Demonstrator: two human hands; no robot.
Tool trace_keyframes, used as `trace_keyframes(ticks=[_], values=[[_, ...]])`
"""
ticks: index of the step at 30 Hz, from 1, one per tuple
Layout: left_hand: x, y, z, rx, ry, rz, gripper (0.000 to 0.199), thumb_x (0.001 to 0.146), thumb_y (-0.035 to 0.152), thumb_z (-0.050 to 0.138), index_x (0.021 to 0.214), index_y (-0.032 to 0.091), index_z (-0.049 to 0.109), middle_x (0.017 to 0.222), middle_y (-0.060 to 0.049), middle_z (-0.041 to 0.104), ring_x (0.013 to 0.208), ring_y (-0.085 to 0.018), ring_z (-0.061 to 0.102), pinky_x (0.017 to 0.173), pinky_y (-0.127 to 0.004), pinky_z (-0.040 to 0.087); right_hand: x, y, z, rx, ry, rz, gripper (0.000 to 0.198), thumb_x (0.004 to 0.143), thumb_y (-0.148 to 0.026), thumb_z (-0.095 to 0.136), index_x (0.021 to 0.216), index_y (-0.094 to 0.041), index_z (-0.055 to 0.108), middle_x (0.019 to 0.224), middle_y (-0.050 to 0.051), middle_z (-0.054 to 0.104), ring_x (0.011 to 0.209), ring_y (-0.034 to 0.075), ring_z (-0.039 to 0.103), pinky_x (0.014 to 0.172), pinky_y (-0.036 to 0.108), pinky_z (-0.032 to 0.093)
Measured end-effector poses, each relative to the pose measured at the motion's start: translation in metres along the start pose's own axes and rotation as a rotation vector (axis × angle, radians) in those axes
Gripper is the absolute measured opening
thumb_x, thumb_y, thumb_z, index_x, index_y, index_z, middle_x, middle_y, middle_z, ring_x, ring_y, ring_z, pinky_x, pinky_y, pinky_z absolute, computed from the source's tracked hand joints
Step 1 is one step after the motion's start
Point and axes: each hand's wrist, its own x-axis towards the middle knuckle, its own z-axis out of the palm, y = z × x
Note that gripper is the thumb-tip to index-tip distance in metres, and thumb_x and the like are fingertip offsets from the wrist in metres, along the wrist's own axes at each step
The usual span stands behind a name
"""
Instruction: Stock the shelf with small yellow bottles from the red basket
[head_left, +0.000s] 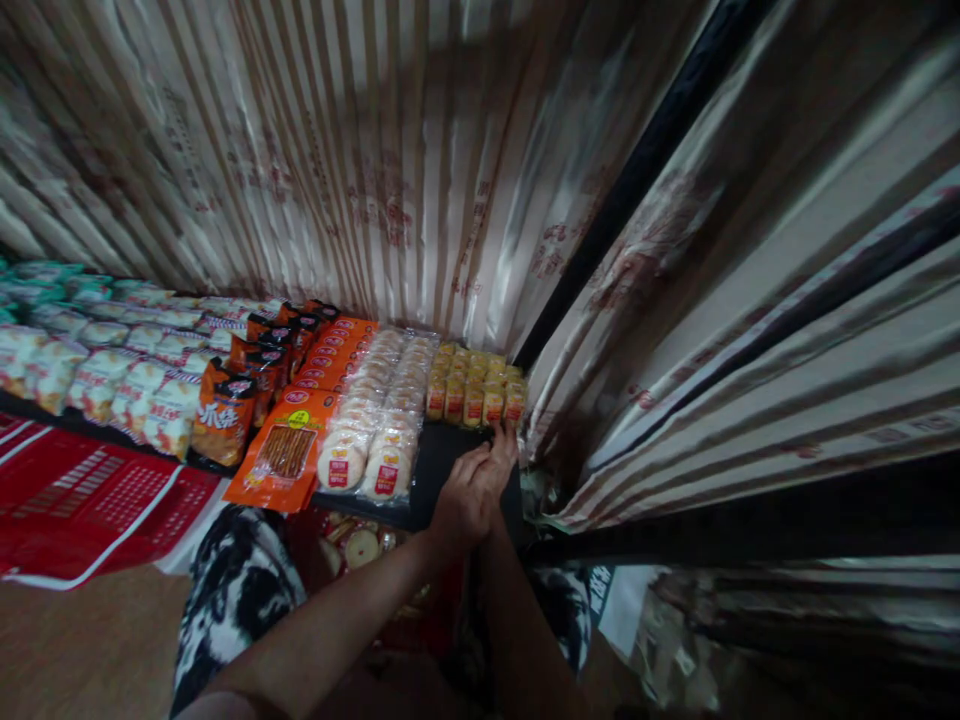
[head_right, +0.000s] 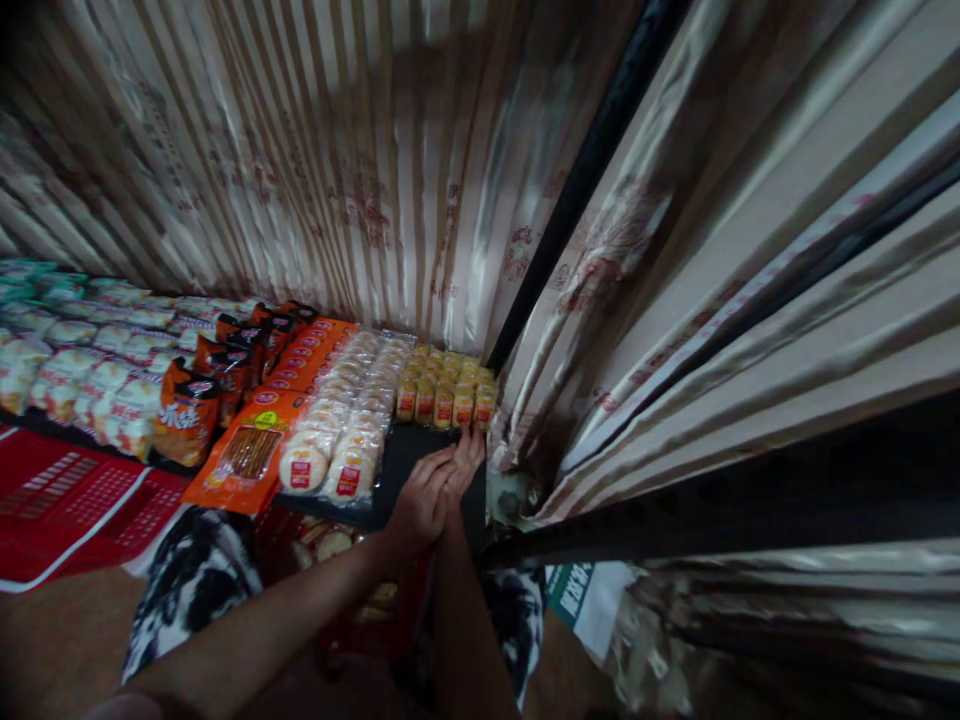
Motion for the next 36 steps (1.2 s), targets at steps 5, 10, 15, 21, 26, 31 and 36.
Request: trace_keyframes(ticks=[5,10,15,21,26,31,36], values=[[-0.041,0.006,-0.023,0.078,-0.064,0.031,0.044,0.086,0.017,0.033,0.13,0.014,0.043,0.137,-0.014,0.042,0.131,-0.022,0.033,0.107,-0.043,0.036,0.0,-0.011,-0.006,0.14,0.052,0.109,0.046,0.079,-0.021,0.03,0.119,-0.01,0.051,0.127,0.016,0.048,0.121,0.023,0.04,0.1,0.043,0.034],[-0.08,0.001,-0.038,0.087,-0.111,0.145,0.046,0.086,0.016,0.038,0.132,0.017,0.039,0.14,-0.012,0.038,0.135,-0.02,0.026,0.108,-0.039,0.035,-0.032,-0.032,-0.02,0.158,0.022,0.14,0.045,0.079,-0.028,0.037,0.119,-0.013,0.052,0.119,0.015,0.056,0.112,0.023,0.049,0.091,0.041,0.043],[-0.125,-0.015,-0.052,0.148,-0.17,0.29,0.041,0.088,0.018,0.04,0.129,0.016,0.044,0.139,-0.011,0.041,0.137,-0.02,0.021,0.108,-0.036,0.034,-0.075,-0.061,-0.037,0.4,-0.015,0.22,0.042,0.085,-0.036,0.036,0.118,-0.014,0.048,0.106,0.013,0.06,0.086,0.017,0.062,0.07,0.03,0.051],[-0.183,-0.031,-0.065,0.231,-0.158,0.328,0.036,0.089,0.025,0.044,0.124,0.028,0.049,0.124,-0.003,0.058,0.127,-0.016,0.04,0.102,-0.032,0.041,-0.136,-0.071,-0.047,0.433,-0.275,0.233,0.033,0.087,-0.04,0.038,0.107,-0.018,0.053,0.07,-0.001,0.061,0.053,0.01,0.056,0.054,0.023,0.048],[-0.203,-0.047,-0.071,0.186,-0.101,0.243,0.03,0.088,0.02,0.043,0.116,0.023,0.055,0.121,-0.006,0.06,0.123,-0.015,0.045,0.099,-0.031,0.043,-0.159,-0.063,-0.031,0.332,-0.505,0.189,0.03,0.083,-0.04,0.041,0.096,-0.017,0.056,0.077,0.005,0.066,0.065,0.015,0.062,0.061,0.027,0.051],[-0.199,-0.055,-0.069,0.155,-0.069,0.254,0.028,0.087,0.016,0.044,0.112,0.017,0.056,0.12,-0.008,0.059,0.12,-0.016,0.046,0.098,-0.031,0.042,-0.157,-0.068,-0.024,0.304,-0.584,0.159,0.031,0.083,-0.039,0.039,0.096,-0.017,0.055,0.078,0.005,0.067,0.065,0.015,0.063,0.063,0.028,0.05],[-0.2,-0.051,-0.067,0.112,-0.138,0.141,0.021,0.083,0.015,0.046,0.097,0.018,0.061,0.109,-0.006,0.062,0.102,-0.014,0.055,0.086,-0.024,0.047,-0.163,-0.068,-0.024,0.292,-0.644,0.032,0.03,0.085,-0.032,0.037,0.098,-0.017,0.059,0.091,0.008,0.067,0.082,0.019,0.063,0.074,0.031,0.049]])
